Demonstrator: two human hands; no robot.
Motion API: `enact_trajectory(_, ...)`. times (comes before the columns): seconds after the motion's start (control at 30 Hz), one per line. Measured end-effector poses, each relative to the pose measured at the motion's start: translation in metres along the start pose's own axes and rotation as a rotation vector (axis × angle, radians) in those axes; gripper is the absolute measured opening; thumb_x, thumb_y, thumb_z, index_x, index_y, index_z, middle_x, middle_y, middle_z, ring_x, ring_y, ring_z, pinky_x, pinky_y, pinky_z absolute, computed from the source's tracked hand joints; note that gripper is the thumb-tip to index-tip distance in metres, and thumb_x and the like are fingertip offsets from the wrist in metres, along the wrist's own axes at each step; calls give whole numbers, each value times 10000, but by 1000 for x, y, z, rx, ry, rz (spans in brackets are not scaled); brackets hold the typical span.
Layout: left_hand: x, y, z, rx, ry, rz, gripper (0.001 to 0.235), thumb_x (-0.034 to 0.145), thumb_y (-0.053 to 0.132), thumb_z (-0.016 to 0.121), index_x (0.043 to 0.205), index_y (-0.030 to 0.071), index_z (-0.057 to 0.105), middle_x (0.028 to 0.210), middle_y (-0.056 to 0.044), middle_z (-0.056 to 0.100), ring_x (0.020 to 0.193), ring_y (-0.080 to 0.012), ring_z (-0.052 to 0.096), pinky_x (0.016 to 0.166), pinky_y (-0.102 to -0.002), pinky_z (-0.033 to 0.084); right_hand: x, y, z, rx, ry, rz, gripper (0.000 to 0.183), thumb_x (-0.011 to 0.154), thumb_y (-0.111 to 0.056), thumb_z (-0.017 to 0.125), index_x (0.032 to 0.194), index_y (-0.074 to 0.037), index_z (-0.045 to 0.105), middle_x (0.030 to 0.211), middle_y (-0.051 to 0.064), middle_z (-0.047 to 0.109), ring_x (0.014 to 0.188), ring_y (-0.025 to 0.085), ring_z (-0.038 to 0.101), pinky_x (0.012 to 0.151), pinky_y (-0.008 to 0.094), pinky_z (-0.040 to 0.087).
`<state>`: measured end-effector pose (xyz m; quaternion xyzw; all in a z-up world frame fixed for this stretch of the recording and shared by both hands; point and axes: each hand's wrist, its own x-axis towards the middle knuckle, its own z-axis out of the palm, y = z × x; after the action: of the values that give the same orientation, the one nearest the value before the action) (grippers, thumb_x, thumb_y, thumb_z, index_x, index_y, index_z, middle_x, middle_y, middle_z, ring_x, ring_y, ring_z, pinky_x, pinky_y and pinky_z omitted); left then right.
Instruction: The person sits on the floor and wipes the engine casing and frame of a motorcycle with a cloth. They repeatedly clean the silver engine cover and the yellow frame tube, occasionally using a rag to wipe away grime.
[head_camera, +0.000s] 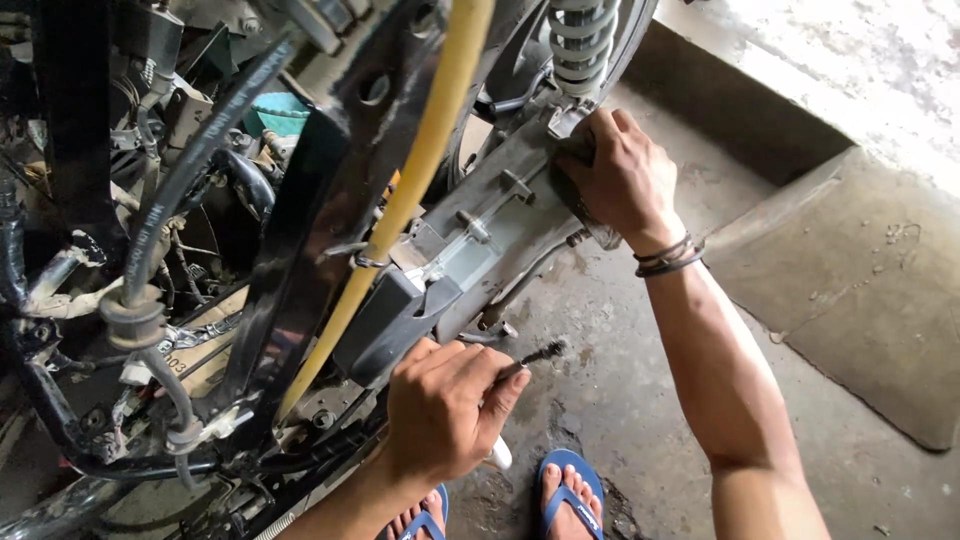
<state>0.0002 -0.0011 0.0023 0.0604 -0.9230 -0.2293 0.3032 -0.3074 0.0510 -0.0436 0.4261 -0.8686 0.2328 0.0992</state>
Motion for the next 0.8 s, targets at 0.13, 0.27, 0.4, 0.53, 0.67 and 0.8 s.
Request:
enact_trajectory(0.13,-1,-2,-4,-42,-36,21,384,1061,396,469,784,167,603,554,41,508,468,-134,455,526,-337,300,-2,-7,0,-169,-18,-48,326,1070,-377,627,1090,-59,561,891,65,594,601,214,551,432,390,513)
enact_trajectory(0.27,0,-3,-9,-63,-43,44,361,1060,368,475,777,173,586,565,32,500,482,-158,441,545,-348,293,-10,-24,6,-258,96,-33,225,1085,-306,581,1055,-84,553,938,78,599,757,287,613,415,445,484)
enact_trajectory(0.4,-6,-5,-5,-81,-36,37,386,1067,378,441,778,171,591,578,44,498,477,-127,431,547,-332,310,-14,-16,28,-250,172,-28,281,1095,-312,598,1125,-45,518,929,108,597,692,271,635,457,420,551)
enact_trajectory(0.53,-6,-3,-4,-66,-4,51,420,1076,402,421,774,172,602,560,53,490,448,-113,416,537,-314,307,-13,-8,22,-49,234,137,213,1061,-278,564,1063,-81,483,886,130,654,675,328,658,474,478,497)
enact_trajectory(0.67,-6,-4,-6,-71,-5,45,416,1076,394,438,769,163,597,560,43,501,454,-128,434,544,-328,310,-21,-1,4,229,309,70,129,951,-104,688,1051,-53,623,1007,118,720,838,276,650,685,428,512)
enact_trajectory(0.8,-6,-6,-7,-72,-22,63,383,1064,395,472,799,164,625,578,40,543,466,-130,453,546,-333,317,-20,-22,3,-68,72,116,401,920,-355,780,1234,-141,652,1061,94,593,875,309,634,508,490,532)
